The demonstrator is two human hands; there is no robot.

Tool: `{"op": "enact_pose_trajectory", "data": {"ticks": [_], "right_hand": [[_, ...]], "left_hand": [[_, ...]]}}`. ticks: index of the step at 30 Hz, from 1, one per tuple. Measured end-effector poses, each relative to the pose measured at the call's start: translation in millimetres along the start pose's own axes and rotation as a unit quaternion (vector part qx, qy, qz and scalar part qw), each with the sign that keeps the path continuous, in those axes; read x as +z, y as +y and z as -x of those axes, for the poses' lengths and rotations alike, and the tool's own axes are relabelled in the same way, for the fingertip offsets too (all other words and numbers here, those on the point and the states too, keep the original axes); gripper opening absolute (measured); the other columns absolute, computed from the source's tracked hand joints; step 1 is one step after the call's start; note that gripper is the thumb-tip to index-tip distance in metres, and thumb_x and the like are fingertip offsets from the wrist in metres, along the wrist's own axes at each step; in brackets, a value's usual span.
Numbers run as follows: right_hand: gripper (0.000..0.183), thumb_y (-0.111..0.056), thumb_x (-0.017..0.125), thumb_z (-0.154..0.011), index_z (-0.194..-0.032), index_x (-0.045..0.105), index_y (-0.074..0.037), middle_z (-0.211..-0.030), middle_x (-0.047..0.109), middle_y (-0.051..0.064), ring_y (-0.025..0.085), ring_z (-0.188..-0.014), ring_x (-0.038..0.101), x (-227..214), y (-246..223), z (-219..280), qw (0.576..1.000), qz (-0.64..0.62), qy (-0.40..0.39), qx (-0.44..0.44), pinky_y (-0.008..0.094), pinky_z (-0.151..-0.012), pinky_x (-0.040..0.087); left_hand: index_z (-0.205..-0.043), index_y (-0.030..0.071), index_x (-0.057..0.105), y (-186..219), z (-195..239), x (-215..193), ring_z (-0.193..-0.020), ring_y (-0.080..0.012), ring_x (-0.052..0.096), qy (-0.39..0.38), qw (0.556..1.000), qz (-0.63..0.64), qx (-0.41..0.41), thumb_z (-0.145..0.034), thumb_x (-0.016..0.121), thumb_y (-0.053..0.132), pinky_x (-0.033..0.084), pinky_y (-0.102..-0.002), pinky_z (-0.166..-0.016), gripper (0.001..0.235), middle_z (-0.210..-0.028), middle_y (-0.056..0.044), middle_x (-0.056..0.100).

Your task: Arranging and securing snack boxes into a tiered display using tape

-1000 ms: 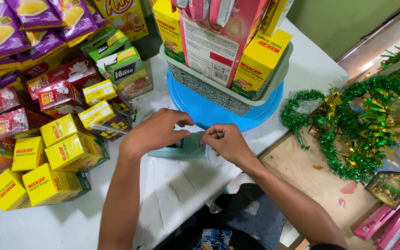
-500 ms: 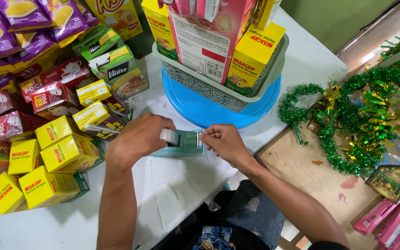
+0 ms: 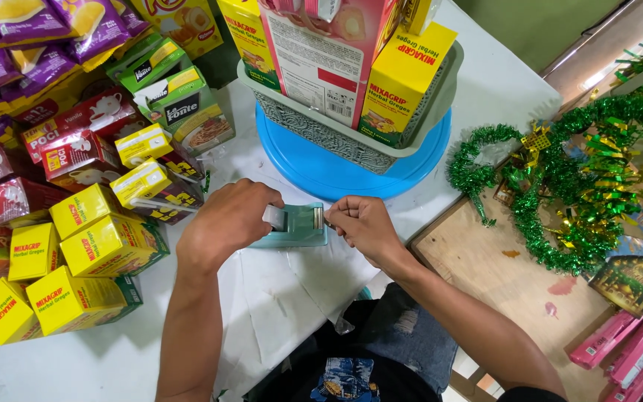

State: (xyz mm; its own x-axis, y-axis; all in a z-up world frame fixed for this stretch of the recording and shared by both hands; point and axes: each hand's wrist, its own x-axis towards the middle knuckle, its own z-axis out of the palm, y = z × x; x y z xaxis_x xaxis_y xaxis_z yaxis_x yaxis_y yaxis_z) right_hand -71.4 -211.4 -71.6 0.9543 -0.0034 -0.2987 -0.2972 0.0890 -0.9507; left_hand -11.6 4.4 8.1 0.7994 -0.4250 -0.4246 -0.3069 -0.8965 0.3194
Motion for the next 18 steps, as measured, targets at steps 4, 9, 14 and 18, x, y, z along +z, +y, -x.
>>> {"op": "enact_pose_trajectory", "data": {"ticks": [4, 9, 14, 18], "right_hand": [[0.008, 0.002, 0.065, -0.084, -0.080, 0.072, 0.005, -0.054, 0.054, 0.011, 0.010, -0.047, 0.045, -5.4, 9.9, -1.9, 1.000, -0.020, 0.005, -0.002, 0.022, -0.041, 0.040], [0.008, 0.002, 0.066, -0.085, -0.081, 0.071, 0.004, -0.055, 0.054, 0.011, 0.011, -0.049, 0.046, -6.5, 19.2, -3.4, 0.999, -0.037, 0.012, -0.009, 0.022, -0.040, 0.041], [0.008, 0.001, 0.066, -0.087, -0.082, 0.071, 0.005, -0.055, 0.054, 0.011, 0.011, -0.050, 0.047, -7.9, 16.4, -2.3, 0.999, -0.041, 0.006, -0.004, 0.021, -0.041, 0.042], [0.009, 0.000, 0.067, -0.088, -0.082, 0.071, 0.005, -0.056, 0.054, 0.010, 0.011, -0.052, 0.048, -8.6, 15.9, -2.7, 0.999, -0.035, 0.007, 0.012, 0.022, -0.041, 0.043]], "left_hand": [[-0.121, 0.008, 0.076, 1.2, -0.9, 2.3, -0.101, -0.0517, 0.072, -0.001, 1.000, 0.000, 0.011, -0.080, 0.080, 0.007, 0.059, -0.060, -0.084, 0.042, -0.109, -0.027, 0.075], [-0.121, 0.006, 0.076, 2.5, -3.0, 6.2, -0.100, -0.0515, 0.072, 0.000, 1.000, -0.007, 0.013, -0.080, 0.081, 0.007, 0.059, -0.060, -0.083, 0.042, -0.108, -0.028, 0.075], [-0.121, 0.006, 0.076, 2.2, -5.0, 8.9, -0.099, -0.0516, 0.073, 0.002, 1.000, -0.009, 0.012, -0.080, 0.080, 0.006, 0.060, -0.059, -0.082, 0.042, -0.107, -0.028, 0.074], [-0.121, 0.007, 0.076, 1.7, -5.2, 7.9, -0.098, -0.0522, 0.073, 0.001, 1.000, -0.012, 0.008, -0.080, 0.080, 0.006, 0.060, -0.057, -0.081, 0.041, -0.108, -0.027, 0.074]]}}
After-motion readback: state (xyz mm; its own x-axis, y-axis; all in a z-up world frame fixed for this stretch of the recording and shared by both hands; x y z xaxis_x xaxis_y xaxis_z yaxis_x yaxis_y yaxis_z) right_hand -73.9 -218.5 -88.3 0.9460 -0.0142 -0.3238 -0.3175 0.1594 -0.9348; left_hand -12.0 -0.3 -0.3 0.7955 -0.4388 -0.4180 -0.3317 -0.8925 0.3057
